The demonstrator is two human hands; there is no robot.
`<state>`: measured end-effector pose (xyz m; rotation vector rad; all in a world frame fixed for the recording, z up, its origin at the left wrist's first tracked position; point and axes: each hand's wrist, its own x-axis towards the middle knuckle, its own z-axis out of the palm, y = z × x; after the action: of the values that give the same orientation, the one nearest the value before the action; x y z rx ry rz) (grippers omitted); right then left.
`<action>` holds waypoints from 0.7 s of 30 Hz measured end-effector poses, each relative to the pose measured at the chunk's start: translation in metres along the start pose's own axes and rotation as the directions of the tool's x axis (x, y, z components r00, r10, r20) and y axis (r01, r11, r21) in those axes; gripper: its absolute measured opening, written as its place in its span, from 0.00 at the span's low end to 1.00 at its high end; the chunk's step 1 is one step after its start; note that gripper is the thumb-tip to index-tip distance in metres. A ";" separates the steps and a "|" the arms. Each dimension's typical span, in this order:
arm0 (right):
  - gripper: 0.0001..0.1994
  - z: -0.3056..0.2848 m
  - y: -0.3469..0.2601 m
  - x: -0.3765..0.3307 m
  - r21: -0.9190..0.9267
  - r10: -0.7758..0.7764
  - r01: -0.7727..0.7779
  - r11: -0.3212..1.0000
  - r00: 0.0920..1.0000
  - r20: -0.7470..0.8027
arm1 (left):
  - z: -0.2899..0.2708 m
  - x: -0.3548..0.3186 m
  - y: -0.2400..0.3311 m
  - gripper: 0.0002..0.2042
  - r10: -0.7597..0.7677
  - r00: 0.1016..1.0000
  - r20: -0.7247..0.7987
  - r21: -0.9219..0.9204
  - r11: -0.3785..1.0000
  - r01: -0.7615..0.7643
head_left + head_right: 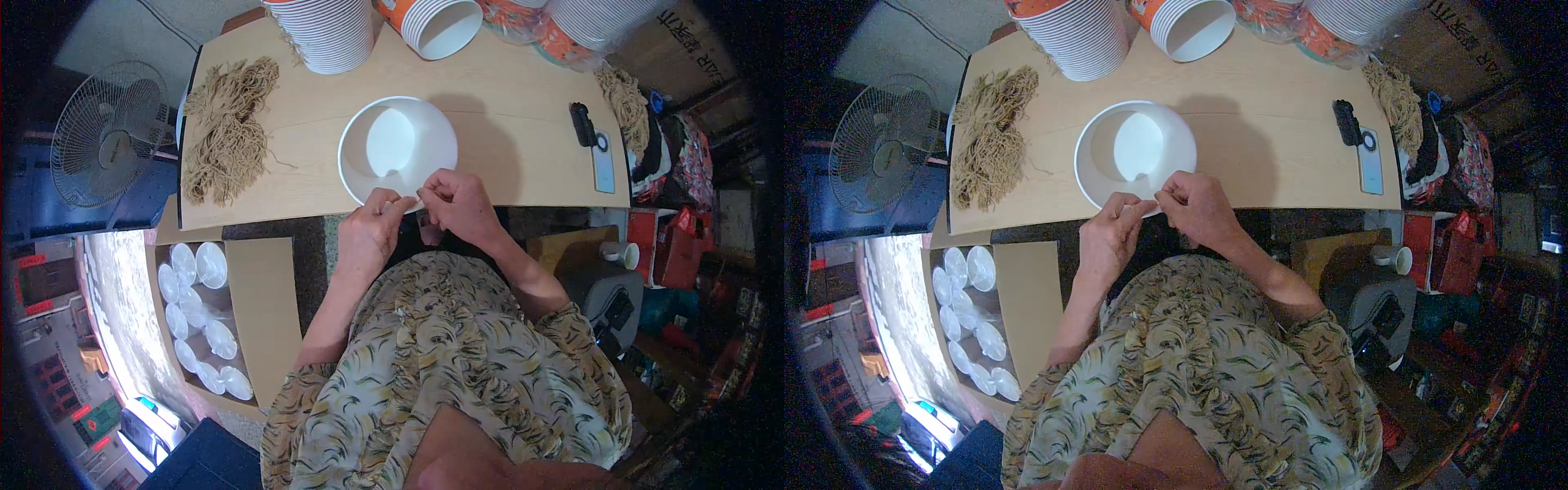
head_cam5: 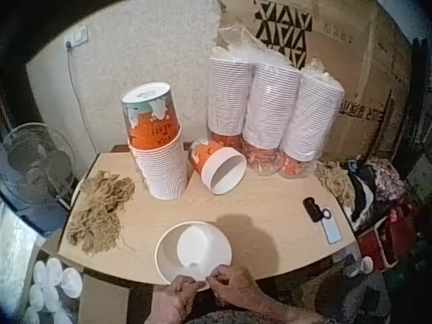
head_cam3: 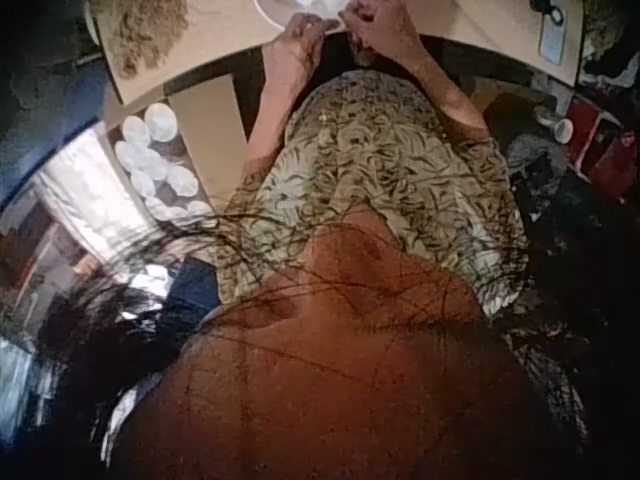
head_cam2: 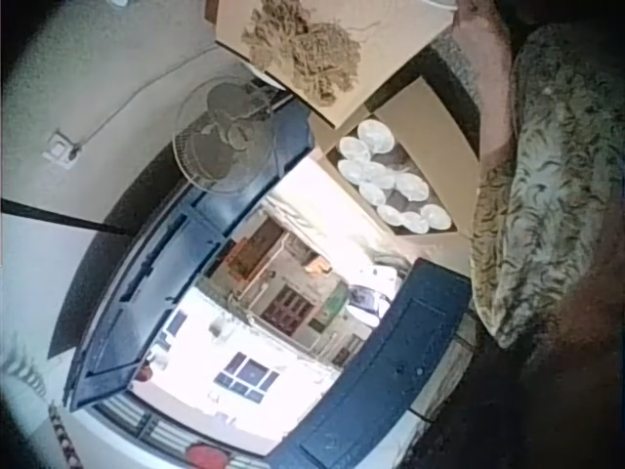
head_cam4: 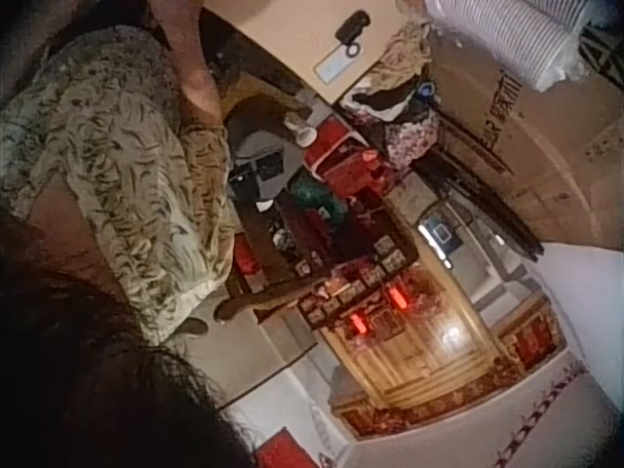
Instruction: Tying rubber bands around paper bowls and stacking them.
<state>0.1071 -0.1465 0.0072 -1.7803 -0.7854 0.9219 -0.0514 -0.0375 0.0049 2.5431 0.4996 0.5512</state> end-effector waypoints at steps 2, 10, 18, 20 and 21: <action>0.07 -0.001 0.001 0.001 0.015 0.024 -0.024 1.000 1.000 0.014 | 0.000 0.000 0.000 0.12 -0.003 1.000 -0.004 -0.011 1.000 0.003; 0.06 0.000 -0.001 0.004 0.028 0.006 -0.006 1.000 1.000 0.012 | -0.005 0.005 0.000 0.12 -0.029 1.000 -0.003 -0.057 0.998 0.029; 0.12 -0.008 -0.020 0.019 0.165 -0.279 0.298 0.940 0.952 -0.126 | -0.027 0.043 -0.022 0.10 -0.215 0.971 0.108 -0.531 0.813 0.239; 0.10 -0.007 -0.026 0.023 0.170 -0.327 0.357 0.919 0.928 -0.177 | -0.034 0.052 -0.022 0.10 -0.235 0.966 0.102 -0.580 0.775 0.250; 0.10 -0.008 -0.027 0.024 0.169 -0.334 0.364 0.916 0.925 -0.180 | -0.039 0.056 -0.022 0.10 -0.270 0.954 0.130 -0.613 0.734 0.291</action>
<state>0.1228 -0.1206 0.0288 -1.4524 -0.8507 0.5998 -0.0271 0.0200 0.0401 1.7884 0.5633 0.4627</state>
